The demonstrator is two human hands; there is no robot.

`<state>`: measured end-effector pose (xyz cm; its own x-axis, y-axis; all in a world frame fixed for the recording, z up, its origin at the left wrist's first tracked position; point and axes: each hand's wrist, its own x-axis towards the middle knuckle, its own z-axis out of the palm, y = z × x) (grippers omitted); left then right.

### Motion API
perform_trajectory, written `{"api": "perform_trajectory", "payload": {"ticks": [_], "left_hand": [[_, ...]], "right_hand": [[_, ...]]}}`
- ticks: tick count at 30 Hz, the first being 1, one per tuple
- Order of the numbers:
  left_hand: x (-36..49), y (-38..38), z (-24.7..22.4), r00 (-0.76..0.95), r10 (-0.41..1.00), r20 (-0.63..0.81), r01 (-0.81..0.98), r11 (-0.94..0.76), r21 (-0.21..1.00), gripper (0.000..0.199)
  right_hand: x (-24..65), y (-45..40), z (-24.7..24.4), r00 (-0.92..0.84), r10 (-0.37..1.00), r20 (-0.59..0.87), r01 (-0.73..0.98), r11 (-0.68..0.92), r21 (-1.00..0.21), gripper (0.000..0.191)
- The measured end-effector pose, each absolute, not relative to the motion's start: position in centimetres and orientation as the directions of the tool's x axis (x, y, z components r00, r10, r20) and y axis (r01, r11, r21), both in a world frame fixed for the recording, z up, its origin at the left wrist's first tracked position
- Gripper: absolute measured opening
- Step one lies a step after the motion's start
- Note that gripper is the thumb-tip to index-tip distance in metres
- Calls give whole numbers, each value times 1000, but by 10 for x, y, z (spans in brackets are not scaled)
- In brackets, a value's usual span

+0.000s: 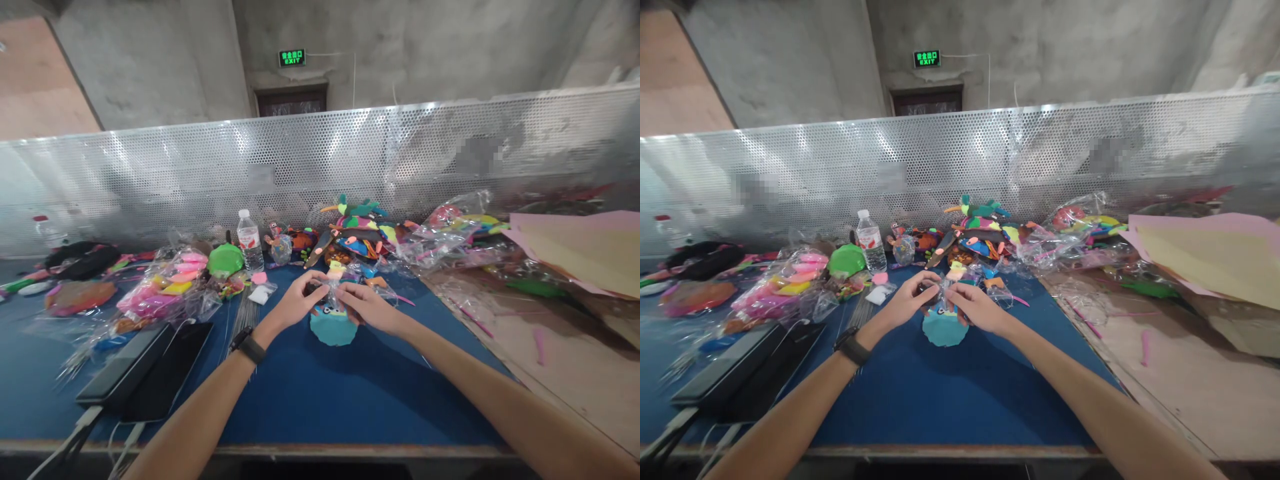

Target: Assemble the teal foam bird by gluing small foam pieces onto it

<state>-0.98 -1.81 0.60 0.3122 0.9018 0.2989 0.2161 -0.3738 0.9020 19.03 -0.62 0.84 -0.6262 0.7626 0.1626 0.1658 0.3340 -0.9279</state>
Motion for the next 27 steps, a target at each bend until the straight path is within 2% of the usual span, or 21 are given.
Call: {"api": "perform_trajectory", "payload": {"ticks": [3, 5, 7, 10, 15, 20, 27], "left_hand": [[-8, -16, 3, 130, 894, 429, 339, -447, 828, 44], [-8, -17, 4, 79, 862, 500, 447, -479, 755, 38], [-7, -20, 7, 183, 844, 505, 514, -520, 682, 28], [-3, -28, 13, 393, 820, 416, 526, -571, 630, 35], [4, -33, 13, 401, 817, 415, 582, -577, 573, 43], [2, -29, 10, 400, 791, 463, 589, -609, 531, 38], [1, -32, 14, 427, 780, 457, 578, -624, 525, 23]], "right_hand": [[190, -8, 9, -568, 773, 284, 225, 478, -849, 36], [189, -8, 9, -512, 774, 372, 302, 568, -766, 33], [188, -7, 8, -477, 756, 449, 378, 637, -672, 29], [188, -5, 4, -499, 710, 496, 474, 703, -530, 20], [190, -5, 1, -570, 661, 489, 560, 747, -358, 15], [188, -9, 2, -587, 624, 516, 567, 772, -287, 20], [186, -10, 1, -534, 669, 517, 635, 721, -277, 16]]}}
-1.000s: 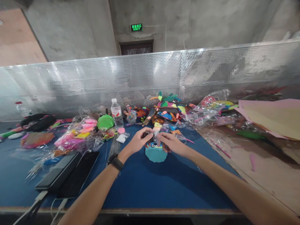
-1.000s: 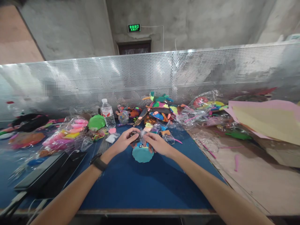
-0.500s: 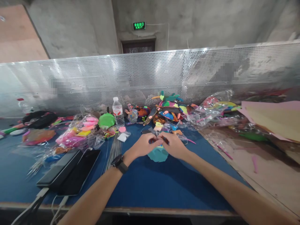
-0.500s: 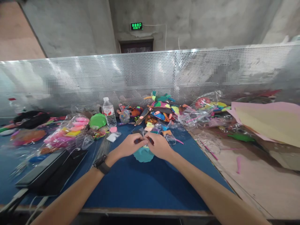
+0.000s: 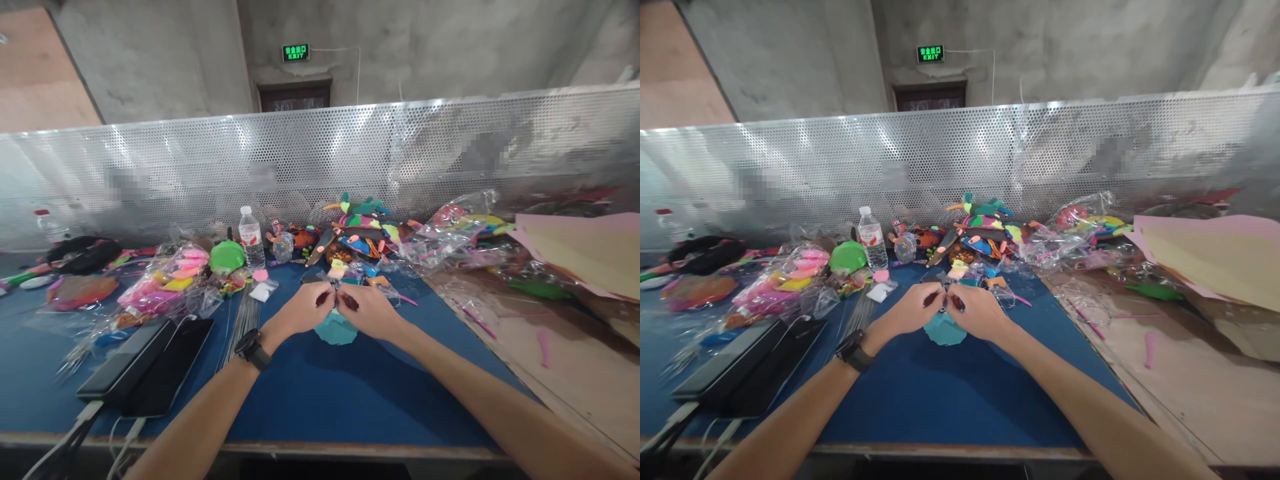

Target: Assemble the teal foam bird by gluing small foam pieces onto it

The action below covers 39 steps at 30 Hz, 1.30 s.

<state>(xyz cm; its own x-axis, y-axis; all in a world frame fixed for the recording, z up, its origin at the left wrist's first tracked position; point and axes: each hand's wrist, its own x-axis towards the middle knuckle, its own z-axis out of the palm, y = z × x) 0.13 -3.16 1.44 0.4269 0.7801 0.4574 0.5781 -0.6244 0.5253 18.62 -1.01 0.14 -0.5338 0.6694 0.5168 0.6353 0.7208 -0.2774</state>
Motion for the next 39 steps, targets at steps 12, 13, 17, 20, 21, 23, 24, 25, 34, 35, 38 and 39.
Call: {"api": "perform_trajectory", "payload": {"ticks": [12, 13, 17, 20, 21, 23, 24, 25, 34, 35, 38, 39], "left_hand": [[8, -36, 17, 470, 738, 484, 590, -671, 449, 21], [8, -36, 17, 469, 737, 486, 595, -670, 443, 21], [8, -35, 16, 428, 759, 490, 621, -641, 451, 21], [9, -33, 16, 386, 789, 478, 623, -605, 496, 21], [10, -33, 16, 377, 798, 470, 623, -594, 509, 20], [11, -32, 16, 368, 809, 458, 630, -579, 517, 20], [11, -32, 16, 368, 811, 456, 639, -576, 510, 21], [11, -32, 15, 369, 810, 455, 649, -576, 498, 21], [10, -31, 12, 401, 786, 470, 686, -598, 416, 24], [11, -31, 13, 400, 786, 471, 684, -598, 418, 24], [12, -30, 13, 376, 787, 490, 689, -591, 419, 25], [12, -30, 13, 366, 786, 498, 694, -587, 417, 26]], "right_hand": [[189, -12, 5, -584, 657, 477, 666, 724, -181, 13], [189, -12, 4, -598, 652, 466, 667, 727, -162, 14], [188, -13, 4, -638, 616, 462, 649, 753, -109, 19], [186, -11, 6, -640, 600, 480, 657, 751, -64, 19], [186, -11, 6, -638, 600, 483, 666, 744, -44, 19], [186, -9, 7, -629, 606, 487, 696, 718, 5, 20], [186, -9, 7, -622, 612, 488, 714, 700, 33, 21], [186, -8, 6, -616, 617, 490, 730, 681, 61, 22], [186, -11, 4, -613, 614, 498, 766, 617, 182, 32], [185, -11, 5, -599, 619, 508, 774, 609, 172, 32], [187, -8, 8, -544, 649, 533, 813, 564, 143, 29], [188, -7, 9, -531, 659, 532, 822, 554, 133, 27]]}}
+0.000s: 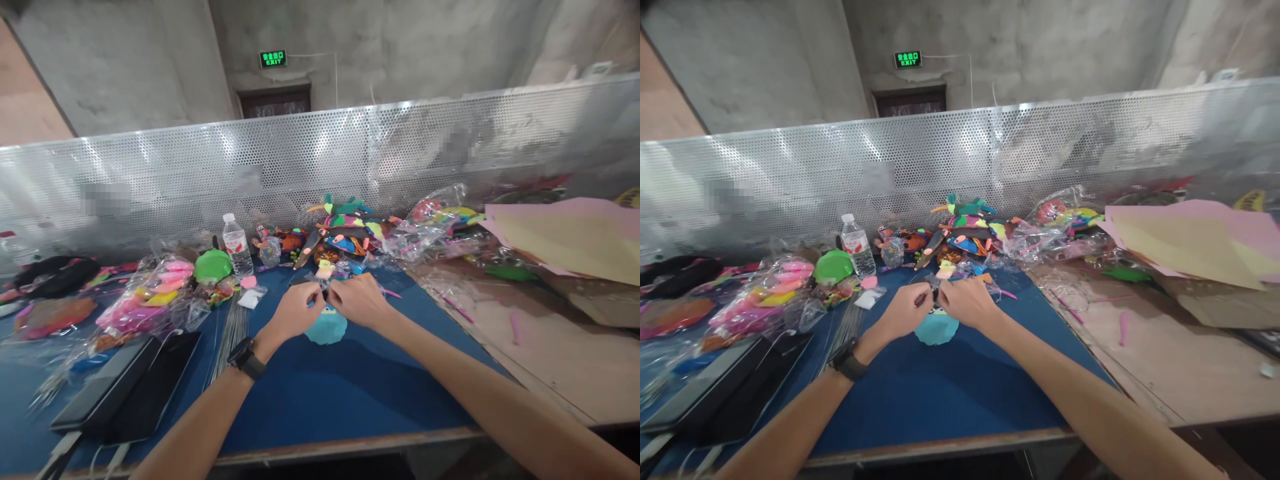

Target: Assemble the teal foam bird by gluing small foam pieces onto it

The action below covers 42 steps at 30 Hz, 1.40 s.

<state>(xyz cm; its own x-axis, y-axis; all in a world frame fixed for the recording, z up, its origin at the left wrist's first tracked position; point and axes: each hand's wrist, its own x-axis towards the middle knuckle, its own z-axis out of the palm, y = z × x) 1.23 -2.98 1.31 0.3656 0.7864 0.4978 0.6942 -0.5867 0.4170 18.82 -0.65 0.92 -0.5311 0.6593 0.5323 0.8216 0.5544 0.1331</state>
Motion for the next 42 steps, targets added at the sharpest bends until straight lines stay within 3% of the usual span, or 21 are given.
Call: {"api": "perform_trajectory", "payload": {"ticks": [6, 11, 15, 19, 22, 25, 31, 37, 42], "left_hand": [[14, -33, 11, 332, 783, 526, 705, -577, 413, 25], [8, -34, 12, 352, 729, 587, 628, -649, 429, 13], [0, -28, 12, 277, 697, 662, 620, -656, 431, 47], [-6, -24, 11, 298, 781, 549, 559, -609, 563, 37], [-6, -24, 10, 262, 833, 487, 451, -552, 702, 35], [-6, -23, 12, 275, 842, 464, 352, -538, 766, 32], [-8, -23, 15, 304, 830, 468, 343, -553, 759, 26], [-9, -25, 16, 309, 822, 479, 332, -565, 756, 23], [-5, -27, 17, 304, 818, 489, 340, -572, 746, 22]], "right_hand": [[191, -6, 13, -515, 624, 587, 784, 621, 27, 24], [188, -12, 15, -427, 658, 620, 635, 706, -313, 9], [192, -11, 19, -327, 704, 630, 398, 707, -584, 14], [195, -7, 19, -277, 796, 539, 283, 603, -745, 22], [197, -4, 18, -312, 834, 454, 268, 536, -800, 26], [199, -1, 18, -369, 847, 383, 243, 486, -839, 26], [198, -2, 19, -347, 873, 343, 194, 424, -884, 26], [199, -2, 18, -454, 827, 332, 199, 458, -867, 32], [201, -2, 23, -463, 820, 336, 202, 467, -861, 22]]}}
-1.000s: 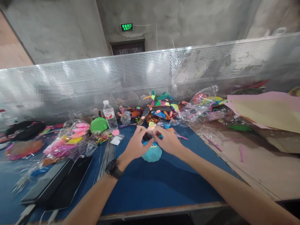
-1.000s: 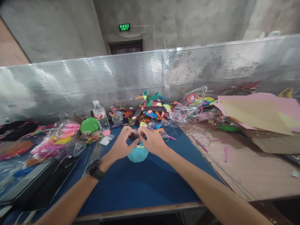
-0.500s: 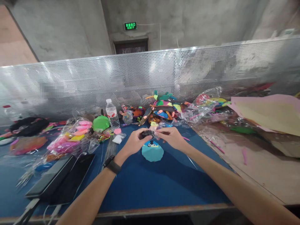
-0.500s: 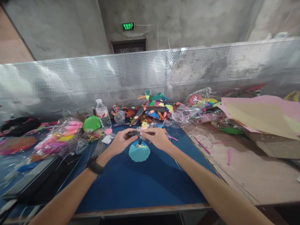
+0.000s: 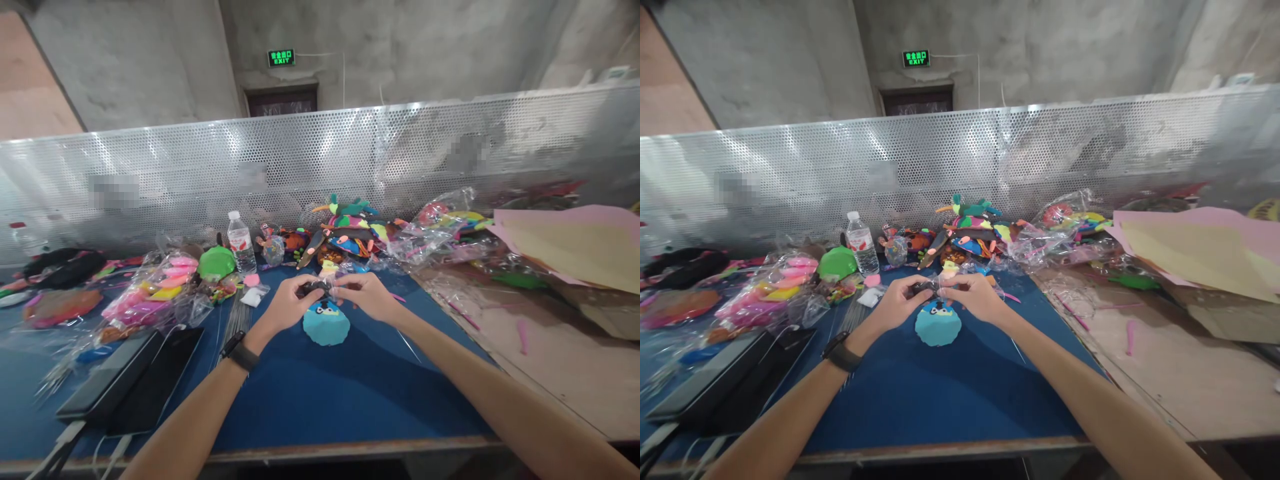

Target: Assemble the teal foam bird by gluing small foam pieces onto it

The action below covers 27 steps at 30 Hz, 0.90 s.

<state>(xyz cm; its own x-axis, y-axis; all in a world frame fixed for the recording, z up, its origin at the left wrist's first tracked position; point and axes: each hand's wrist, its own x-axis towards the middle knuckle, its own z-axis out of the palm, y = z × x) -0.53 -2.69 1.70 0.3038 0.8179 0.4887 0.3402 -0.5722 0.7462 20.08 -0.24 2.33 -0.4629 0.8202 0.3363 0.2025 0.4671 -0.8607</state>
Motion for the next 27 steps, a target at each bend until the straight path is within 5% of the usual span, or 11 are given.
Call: {"api": "perform_trajectory", "payload": {"ticks": [5, 10, 17, 27], "left_hand": [[-9, -19, 11, 266, 832, 487, 353, -554, 754, 21], [-32, -3, 7, 10, 904, 428, 328, -408, 852, 26], [-14, -17, 14, 300, 836, 459, 356, -544, 759, 20], [-14, -21, 15, 329, 809, 487, 417, -587, 694, 20]], "right_hand": [[201, -5, 28, -441, 807, 393, 296, 544, -785, 23], [207, 1, 28, -337, 846, 413, 340, 518, -785, 31], [200, -2, 24, -381, 842, 382, 249, 492, -834, 28], [196, -5, 18, -472, 810, 349, 236, 497, -835, 30]]}}
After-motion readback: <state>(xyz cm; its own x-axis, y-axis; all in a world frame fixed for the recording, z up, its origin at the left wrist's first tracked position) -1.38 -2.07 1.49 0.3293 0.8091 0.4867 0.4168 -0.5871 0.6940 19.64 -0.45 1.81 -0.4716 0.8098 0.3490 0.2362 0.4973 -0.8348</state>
